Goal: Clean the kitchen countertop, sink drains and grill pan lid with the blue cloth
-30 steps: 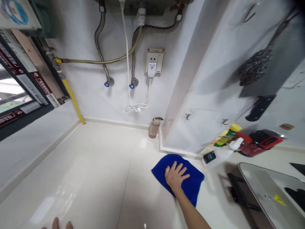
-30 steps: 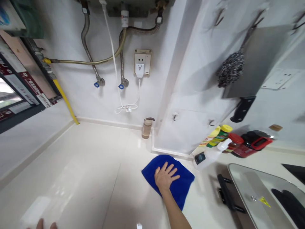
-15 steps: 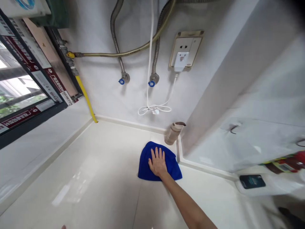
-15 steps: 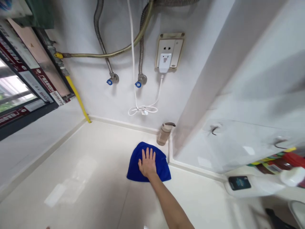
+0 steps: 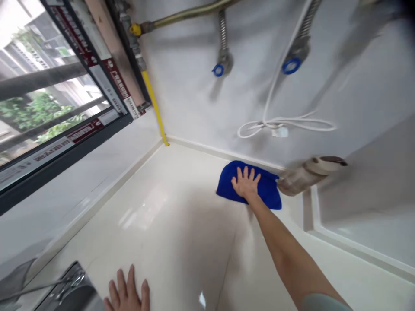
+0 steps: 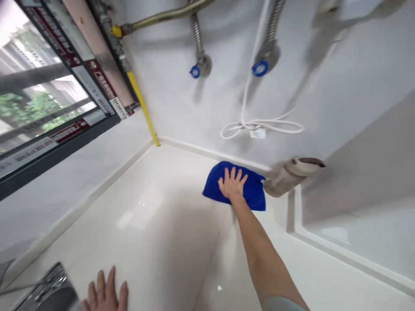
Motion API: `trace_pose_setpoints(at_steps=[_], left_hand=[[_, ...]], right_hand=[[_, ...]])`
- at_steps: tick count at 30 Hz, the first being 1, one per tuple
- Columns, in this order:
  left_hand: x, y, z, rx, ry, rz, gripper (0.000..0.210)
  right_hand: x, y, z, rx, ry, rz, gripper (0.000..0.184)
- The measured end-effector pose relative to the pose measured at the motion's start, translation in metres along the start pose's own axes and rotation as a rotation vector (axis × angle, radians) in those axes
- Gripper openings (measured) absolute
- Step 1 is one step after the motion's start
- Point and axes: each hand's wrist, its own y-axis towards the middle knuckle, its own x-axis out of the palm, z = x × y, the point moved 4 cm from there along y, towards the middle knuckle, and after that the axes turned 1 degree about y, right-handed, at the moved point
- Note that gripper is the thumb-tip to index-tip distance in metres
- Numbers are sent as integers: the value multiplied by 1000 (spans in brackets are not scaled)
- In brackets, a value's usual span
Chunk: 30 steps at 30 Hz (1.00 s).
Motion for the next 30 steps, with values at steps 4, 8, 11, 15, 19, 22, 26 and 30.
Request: trace_pose_setpoints(at_steps=[4,8,11,15,19,22,26,30], left_hand=[[-3,-1,1,65,52,-29,60],[-3,-2,0,71,73,-15,56],[-2,-4,-1,67,81,-39,55],[-3,-7,-2,65,107,-44,54],[-5,-9,-4,38,45,-62,55],[-4,-9,-6,3,-85,-64,54],[-2,-12,-14,-23,-207,-67,53],[-5,-27,-32,9,-372,-125,56]], right_hand=[[3,-1,-34,43,17,-12,67],[-1,-30,-95,-108,18,-45,66],[-3,-62,-135,-230,25,-51,65],[-5,-112,-170,-357,50,-59,64],[-12,-167,-201,-446,94,-43,61],[-20,-218,-225,-538,146,-55,60],[-32,-295,-247,-726,256,-64,59],[-38,-365,-242,-945,342,-84,59]])
